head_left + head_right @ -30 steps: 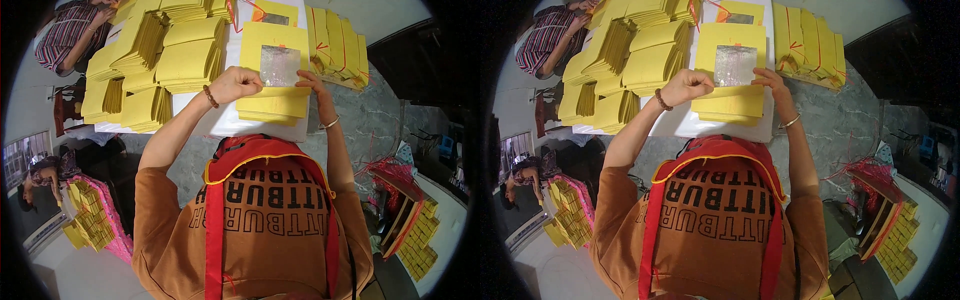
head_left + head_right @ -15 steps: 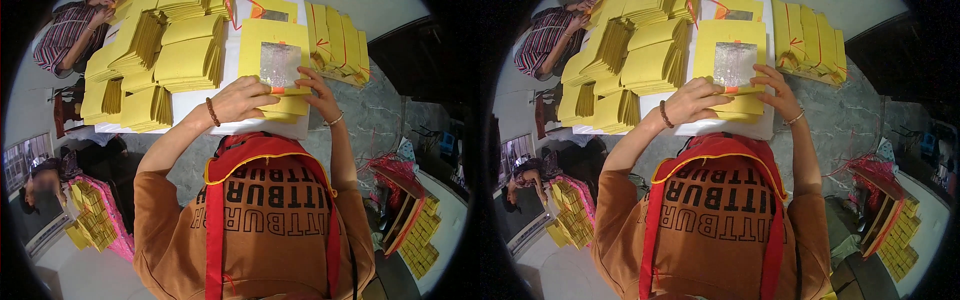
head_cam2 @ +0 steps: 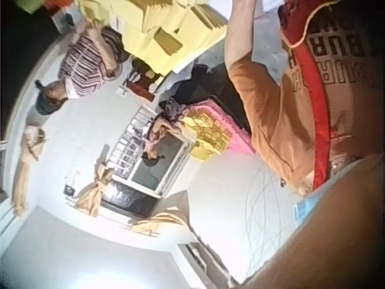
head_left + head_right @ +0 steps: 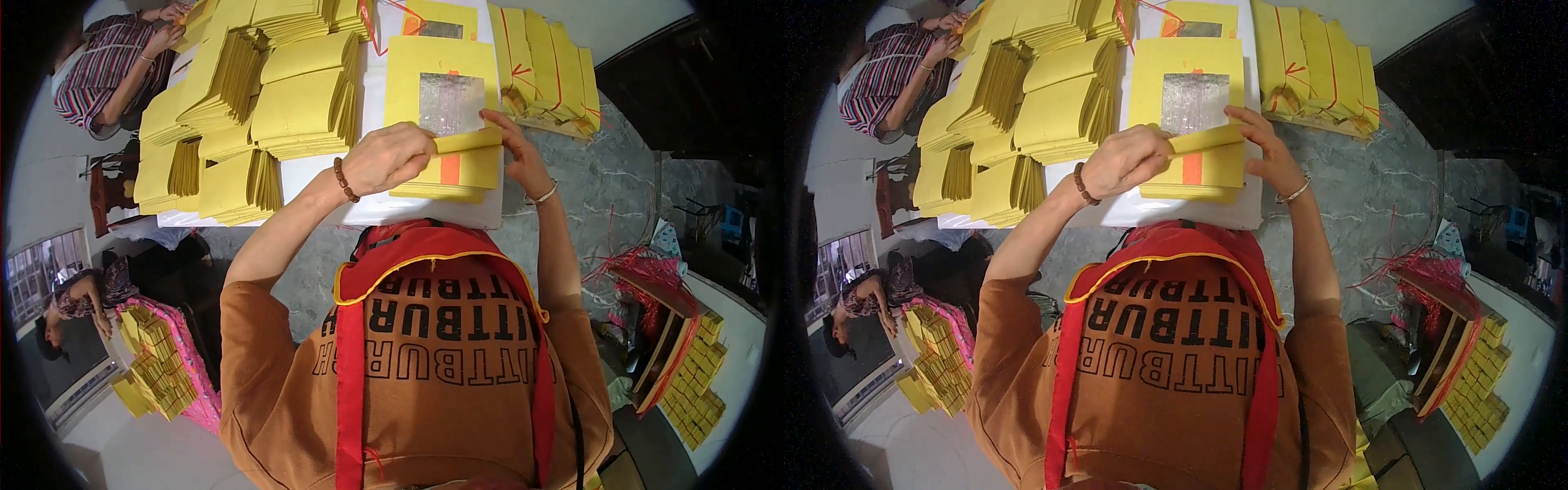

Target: Arranging and stacking yellow paper sheets with foil centers on a table.

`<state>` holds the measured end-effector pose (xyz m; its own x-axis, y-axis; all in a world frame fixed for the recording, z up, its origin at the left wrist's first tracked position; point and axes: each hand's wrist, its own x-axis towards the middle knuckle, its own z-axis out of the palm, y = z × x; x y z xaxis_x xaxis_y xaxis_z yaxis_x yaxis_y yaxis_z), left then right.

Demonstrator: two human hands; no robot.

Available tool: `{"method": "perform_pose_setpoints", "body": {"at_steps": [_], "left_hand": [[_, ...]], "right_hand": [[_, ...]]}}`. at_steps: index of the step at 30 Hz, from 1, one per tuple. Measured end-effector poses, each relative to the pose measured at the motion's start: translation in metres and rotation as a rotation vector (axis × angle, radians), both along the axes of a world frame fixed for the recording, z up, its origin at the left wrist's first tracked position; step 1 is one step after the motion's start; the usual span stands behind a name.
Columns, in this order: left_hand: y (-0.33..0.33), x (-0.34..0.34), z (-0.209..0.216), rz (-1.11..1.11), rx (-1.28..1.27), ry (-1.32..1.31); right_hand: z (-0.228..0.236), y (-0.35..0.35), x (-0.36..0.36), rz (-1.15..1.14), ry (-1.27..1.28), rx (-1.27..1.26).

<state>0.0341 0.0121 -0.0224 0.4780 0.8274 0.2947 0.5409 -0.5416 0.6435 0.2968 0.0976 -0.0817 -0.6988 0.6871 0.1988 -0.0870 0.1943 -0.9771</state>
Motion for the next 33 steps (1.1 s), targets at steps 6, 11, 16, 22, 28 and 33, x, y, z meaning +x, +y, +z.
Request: {"method": "perform_pose_setpoints", "body": {"at_steps": [6, 11, 16, 22, 28, 33], "left_hand": [[0.001, -0.008, 0.010, 0.026, -0.209, 0.042], [0.001, -0.033, 0.005, 0.081, -0.063, 0.009], [-0.001, -0.028, -0.001, 0.204, 0.224, 0.268], [-0.038, -0.028, 0.012, 0.105, 0.068, 0.201], [-0.025, -0.017, 0.006, 0.399, -0.262, -0.022], [-0.002, -0.013, -0.011, 0.577, -0.517, -0.429]], "right_hand": [[-0.011, -0.004, -0.009, -0.206, -0.101, 0.101], [-0.015, -0.006, -0.011, -0.240, -0.065, -0.004], [0.000, -0.008, -0.011, -0.283, -0.076, 0.140], [0.044, -0.034, 0.006, -0.055, -0.214, 0.414], [0.046, -0.038, -0.009, -0.204, -0.360, 0.139], [0.032, -0.025, -0.029, -0.397, -0.319, -0.021]]}}
